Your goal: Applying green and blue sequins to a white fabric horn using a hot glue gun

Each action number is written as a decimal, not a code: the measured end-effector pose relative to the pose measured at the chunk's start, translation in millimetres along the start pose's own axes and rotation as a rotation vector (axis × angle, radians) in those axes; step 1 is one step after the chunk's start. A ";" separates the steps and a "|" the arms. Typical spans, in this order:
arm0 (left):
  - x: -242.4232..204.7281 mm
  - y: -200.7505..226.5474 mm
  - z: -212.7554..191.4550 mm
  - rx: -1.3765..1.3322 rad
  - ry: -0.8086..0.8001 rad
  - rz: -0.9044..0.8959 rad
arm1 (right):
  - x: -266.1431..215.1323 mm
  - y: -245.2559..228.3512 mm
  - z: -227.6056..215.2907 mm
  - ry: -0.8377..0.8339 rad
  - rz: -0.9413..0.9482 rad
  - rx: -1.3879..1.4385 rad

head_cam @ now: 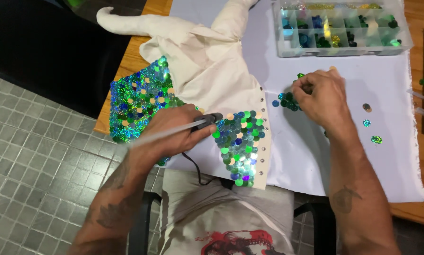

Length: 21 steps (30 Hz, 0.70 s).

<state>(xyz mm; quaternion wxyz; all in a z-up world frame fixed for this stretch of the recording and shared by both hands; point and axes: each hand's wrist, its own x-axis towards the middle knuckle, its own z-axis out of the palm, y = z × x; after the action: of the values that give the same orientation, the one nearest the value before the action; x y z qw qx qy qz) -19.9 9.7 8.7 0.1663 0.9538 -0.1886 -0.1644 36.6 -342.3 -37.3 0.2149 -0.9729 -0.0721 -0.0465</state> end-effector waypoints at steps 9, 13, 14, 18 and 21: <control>-21.4 -37.3 43.5 -0.310 0.357 0.097 | -15.5 -109.2 31.5 -0.303 -0.009 0.614; -25.8 -46.0 63.0 -0.370 0.406 0.157 | -4.8 -99.3 73.3 -0.198 -0.189 0.521; -26.9 -45.7 64.6 -0.375 0.395 0.164 | -3.2 -96.6 80.6 -0.187 -0.157 0.497; -27.7 -55.1 77.1 -0.396 0.431 0.199 | -4.6 -98.5 84.3 -0.209 -0.102 0.447; -27.5 -58.7 79.2 -0.407 0.452 0.222 | -4.1 -99.7 88.0 -0.213 -0.066 0.442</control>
<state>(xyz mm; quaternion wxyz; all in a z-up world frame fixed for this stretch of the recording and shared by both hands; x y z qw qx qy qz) -55.9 52.2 -77.2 0.4083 0.8869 -0.2129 0.0365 21.8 -215.9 -76.3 0.4119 -0.8988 -0.1343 0.0663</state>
